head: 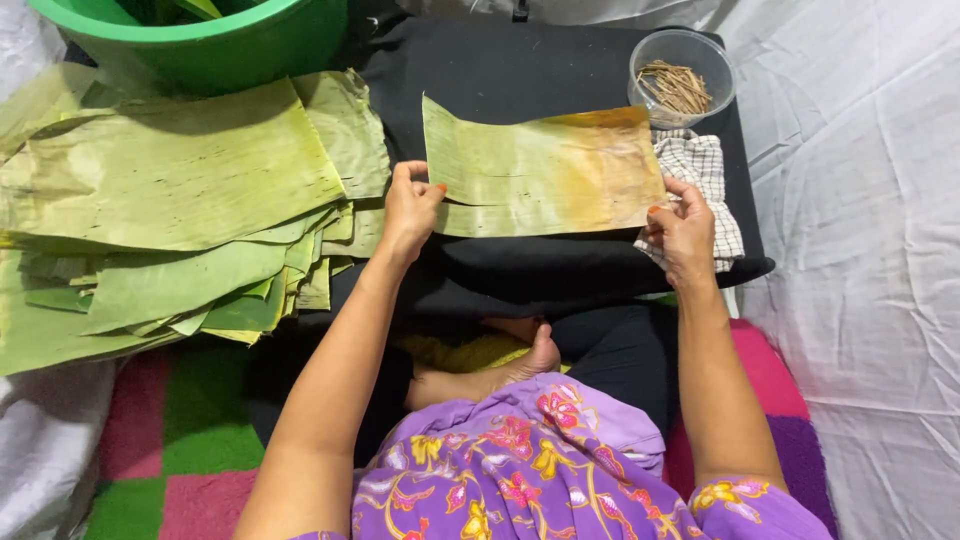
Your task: Cleaning banana leaves with a cloth and folding them into cone shapes for food packaging.
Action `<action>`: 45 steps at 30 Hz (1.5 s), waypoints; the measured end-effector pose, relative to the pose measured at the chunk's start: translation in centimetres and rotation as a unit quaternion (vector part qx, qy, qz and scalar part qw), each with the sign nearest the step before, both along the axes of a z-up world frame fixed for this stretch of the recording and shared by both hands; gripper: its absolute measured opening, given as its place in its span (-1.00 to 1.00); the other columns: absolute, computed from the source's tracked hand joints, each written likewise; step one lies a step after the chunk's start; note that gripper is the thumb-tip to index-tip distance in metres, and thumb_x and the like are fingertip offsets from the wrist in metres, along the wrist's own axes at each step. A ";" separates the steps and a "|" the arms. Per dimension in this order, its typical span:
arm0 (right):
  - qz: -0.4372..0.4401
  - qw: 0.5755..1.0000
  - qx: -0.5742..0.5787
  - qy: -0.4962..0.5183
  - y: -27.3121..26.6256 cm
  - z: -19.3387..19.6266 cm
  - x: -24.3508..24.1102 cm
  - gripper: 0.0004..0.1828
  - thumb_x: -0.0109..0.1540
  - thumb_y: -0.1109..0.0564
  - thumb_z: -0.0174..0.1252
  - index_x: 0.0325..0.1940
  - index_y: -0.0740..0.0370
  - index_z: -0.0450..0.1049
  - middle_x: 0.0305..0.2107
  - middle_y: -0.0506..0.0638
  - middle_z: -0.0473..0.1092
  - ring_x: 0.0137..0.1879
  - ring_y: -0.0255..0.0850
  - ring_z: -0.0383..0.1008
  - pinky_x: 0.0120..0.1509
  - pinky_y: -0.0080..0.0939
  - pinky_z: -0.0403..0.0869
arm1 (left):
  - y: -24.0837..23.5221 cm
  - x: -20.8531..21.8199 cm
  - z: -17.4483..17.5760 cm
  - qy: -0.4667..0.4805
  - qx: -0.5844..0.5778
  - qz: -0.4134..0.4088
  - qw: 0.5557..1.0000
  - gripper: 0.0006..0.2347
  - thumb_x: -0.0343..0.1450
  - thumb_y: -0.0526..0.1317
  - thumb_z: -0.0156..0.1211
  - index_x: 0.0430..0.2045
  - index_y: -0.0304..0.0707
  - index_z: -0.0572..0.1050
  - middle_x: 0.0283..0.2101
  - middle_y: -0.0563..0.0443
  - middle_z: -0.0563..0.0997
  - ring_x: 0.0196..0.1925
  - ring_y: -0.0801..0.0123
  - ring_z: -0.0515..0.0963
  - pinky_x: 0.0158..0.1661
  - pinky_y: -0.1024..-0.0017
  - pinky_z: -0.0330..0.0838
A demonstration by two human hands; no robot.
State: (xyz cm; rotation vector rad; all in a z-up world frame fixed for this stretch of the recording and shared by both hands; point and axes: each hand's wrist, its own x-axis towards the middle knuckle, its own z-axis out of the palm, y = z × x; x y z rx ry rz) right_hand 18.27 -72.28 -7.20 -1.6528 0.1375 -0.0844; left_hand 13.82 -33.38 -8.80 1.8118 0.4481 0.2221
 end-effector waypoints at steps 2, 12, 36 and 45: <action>0.002 1.000 -0.020 -0.006 0.1 -0.2 0.5 -0.47 0.18 0.31 0.15 0.26 0.16 0.42 -0.38 -0.01 0.40 -0.44 -0.32 0.49 -0.46 -0.40 0.56 | 0.8 0.4 0.2 0.015 0.018 0.002 1.000 -0.53 0.37 -0.12 0.26 0.15 -0.17 0.30 -0.32 0.02 0.69 -0.26 0.34 0.65 -0.20 0.32 0.50; 0.000 0.995 -0.095 -0.039 -2.4 -4.6 8.7 -0.33 0.21 0.12 0.34 0.39 0.17 0.30 -0.21 0.10 0.49 -0.24 -0.24 0.57 -0.29 -0.17 0.69 | 3.0 4.2 -0.3 -0.011 -0.031 0.014 0.999 -0.36 0.39 -0.34 0.09 0.42 -0.19 0.03 -0.06 -0.20 0.67 0.08 0.10 0.66 0.10 0.07 0.41; -0.037 0.988 -0.120 -0.090 3.5 2.3 6.0 -0.83 0.15 0.21 0.32 -0.20 0.03 0.68 -0.52 -0.16 0.46 -0.37 -0.48 0.39 -0.30 -0.47 0.44 | 2.5 3.7 1.2 0.006 -0.216 -0.017 0.976 -0.66 0.38 -0.26 0.25 0.06 -0.16 0.48 -0.13 -0.06 0.62 -0.19 0.27 0.72 -0.25 0.32 0.68; -0.005 0.981 -0.135 -0.137 3.3 3.4 5.5 -0.78 0.21 0.24 0.23 -0.12 0.03 0.69 -0.40 -0.12 0.54 -0.26 -0.43 0.43 -0.12 -0.38 0.48 | 2.4 4.7 -2.5 -0.080 -0.246 -0.046 0.965 -0.71 0.43 -0.42 -0.01 0.01 -0.26 0.53 -0.21 -0.15 0.70 -0.26 0.22 0.74 -0.24 0.25 0.69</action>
